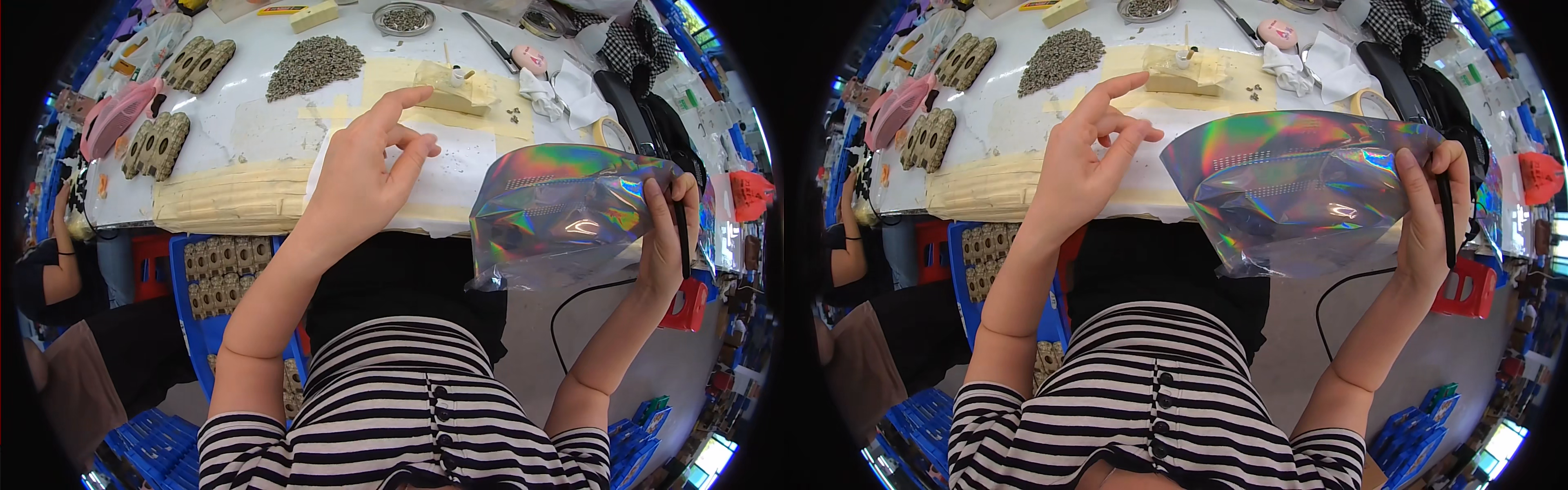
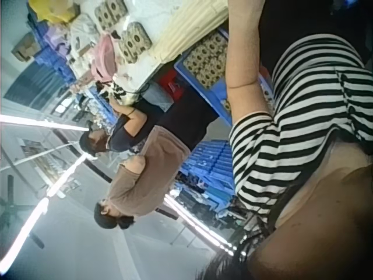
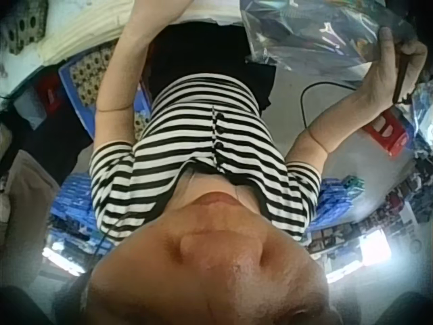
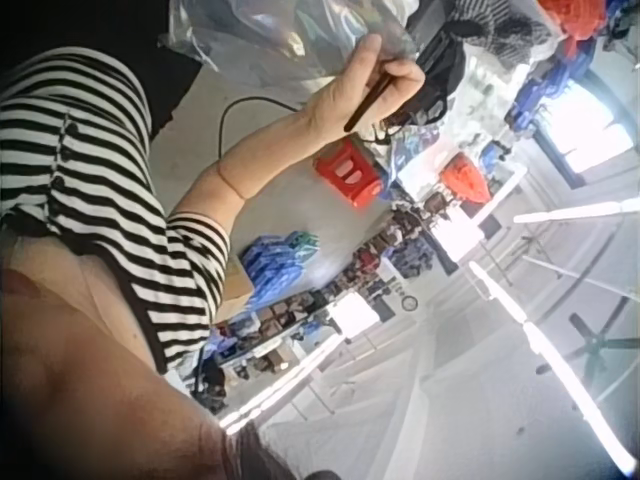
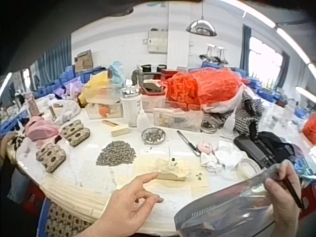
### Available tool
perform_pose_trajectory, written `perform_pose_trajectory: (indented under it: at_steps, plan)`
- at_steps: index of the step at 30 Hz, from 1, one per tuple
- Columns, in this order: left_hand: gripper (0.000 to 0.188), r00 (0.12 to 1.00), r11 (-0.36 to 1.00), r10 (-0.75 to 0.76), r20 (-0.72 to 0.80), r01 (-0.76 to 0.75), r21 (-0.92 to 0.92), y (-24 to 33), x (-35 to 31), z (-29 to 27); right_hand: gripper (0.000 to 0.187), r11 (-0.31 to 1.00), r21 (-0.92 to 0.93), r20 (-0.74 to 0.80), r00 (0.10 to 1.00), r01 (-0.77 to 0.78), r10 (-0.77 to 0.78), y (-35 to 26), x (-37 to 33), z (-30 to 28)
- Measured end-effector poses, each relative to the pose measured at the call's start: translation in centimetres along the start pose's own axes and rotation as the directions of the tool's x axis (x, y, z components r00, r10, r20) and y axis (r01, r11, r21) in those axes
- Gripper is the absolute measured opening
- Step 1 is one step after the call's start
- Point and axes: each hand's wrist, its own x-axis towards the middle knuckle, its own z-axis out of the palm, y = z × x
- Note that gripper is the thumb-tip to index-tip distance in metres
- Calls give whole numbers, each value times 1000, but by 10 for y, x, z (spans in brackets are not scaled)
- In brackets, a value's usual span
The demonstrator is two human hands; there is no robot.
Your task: The person uses tweezers to peel small adhesive dots from a sheet and apply them in rows onto a piece of iridescent plastic packaging.
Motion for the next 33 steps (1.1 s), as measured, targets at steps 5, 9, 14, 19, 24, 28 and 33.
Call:
perform_pose_trajectory:
  at_steps: [5,9,14,19,24,28,33]
  plan:
    - [39,999,976,-51,3,51,-214,-8,-2,1,25,1000,-14,67,997,-25,26,-4,5,8]
    - [39,998,991,-42,55,49,-123,-7,-2,-3,25,999,-44,70,997,-11,14,-4,9,10]
    - [54,984,872,-105,147,162,-462,-2,0,-2,26,999,8,83,996,-35,34,-4,13,17]
    - [73,976,659,32,215,141,-739,1,-12,11,27,998,57,150,988,13,-21,-5,26,30]
    - [52,954,608,-138,265,293,-738,11,-13,21,28,998,51,199,979,33,-43,-13,40,43]
    - [33,941,528,-250,228,330,-783,12,-13,26,28,996,60,215,973,73,-84,-12,45,57]
    - [23,952,518,-273,141,269,-812,16,-16,30,28,996,48,227,970,80,-89,-5,46,62]
